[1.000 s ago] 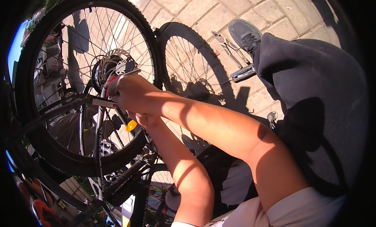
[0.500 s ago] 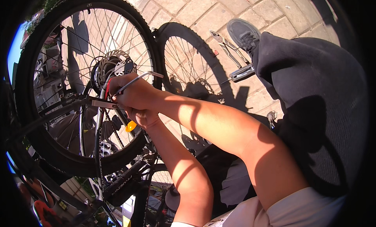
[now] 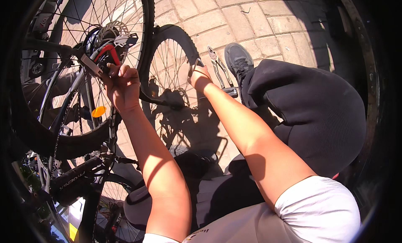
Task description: The person sits on the ground and works on the rear derailleur and chain of a bicycle. They use pliers to manipulate the chain and adjust the derailleur, then rotate the pedals to test the chain movement.
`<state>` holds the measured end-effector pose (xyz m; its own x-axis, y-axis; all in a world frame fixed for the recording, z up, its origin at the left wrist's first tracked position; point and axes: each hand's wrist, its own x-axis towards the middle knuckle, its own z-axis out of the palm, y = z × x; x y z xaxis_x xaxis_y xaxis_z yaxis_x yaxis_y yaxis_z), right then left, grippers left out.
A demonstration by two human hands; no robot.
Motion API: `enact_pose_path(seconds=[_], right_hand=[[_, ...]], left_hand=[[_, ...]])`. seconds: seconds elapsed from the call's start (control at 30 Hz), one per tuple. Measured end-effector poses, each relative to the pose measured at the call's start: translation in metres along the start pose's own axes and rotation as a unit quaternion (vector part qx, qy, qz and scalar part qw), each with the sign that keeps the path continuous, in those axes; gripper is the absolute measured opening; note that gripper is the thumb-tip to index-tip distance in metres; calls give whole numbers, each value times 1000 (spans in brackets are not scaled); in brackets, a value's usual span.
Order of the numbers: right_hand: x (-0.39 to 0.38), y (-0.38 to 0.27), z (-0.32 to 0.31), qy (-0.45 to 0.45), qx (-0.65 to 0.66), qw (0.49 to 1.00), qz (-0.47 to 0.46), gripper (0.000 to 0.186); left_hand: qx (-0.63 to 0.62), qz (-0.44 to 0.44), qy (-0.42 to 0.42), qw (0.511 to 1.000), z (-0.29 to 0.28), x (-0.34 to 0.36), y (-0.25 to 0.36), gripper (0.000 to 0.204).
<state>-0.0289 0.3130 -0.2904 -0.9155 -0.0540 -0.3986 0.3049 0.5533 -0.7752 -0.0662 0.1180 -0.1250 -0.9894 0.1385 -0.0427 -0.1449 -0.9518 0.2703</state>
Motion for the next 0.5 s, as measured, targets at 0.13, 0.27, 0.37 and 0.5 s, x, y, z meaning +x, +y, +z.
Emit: enact_pose_path(seconds=[0.13,0.27,0.37,0.5], right_hand=[[6,79,55,62,-51,995,52,36],[4,98,65,67,-170,974,137,41],[8,100,45,9,-111,972,207,38],[11,103,33,-55,-96,967,228,33]], left_hand=[[-199,91,67,973,23,-5,-11,25],[-266,140,118,946,32,-20,-6,29],[-339,106,55,933,24,-18,-13,35],[-384,74,31,920,30,-15,-12,38]])
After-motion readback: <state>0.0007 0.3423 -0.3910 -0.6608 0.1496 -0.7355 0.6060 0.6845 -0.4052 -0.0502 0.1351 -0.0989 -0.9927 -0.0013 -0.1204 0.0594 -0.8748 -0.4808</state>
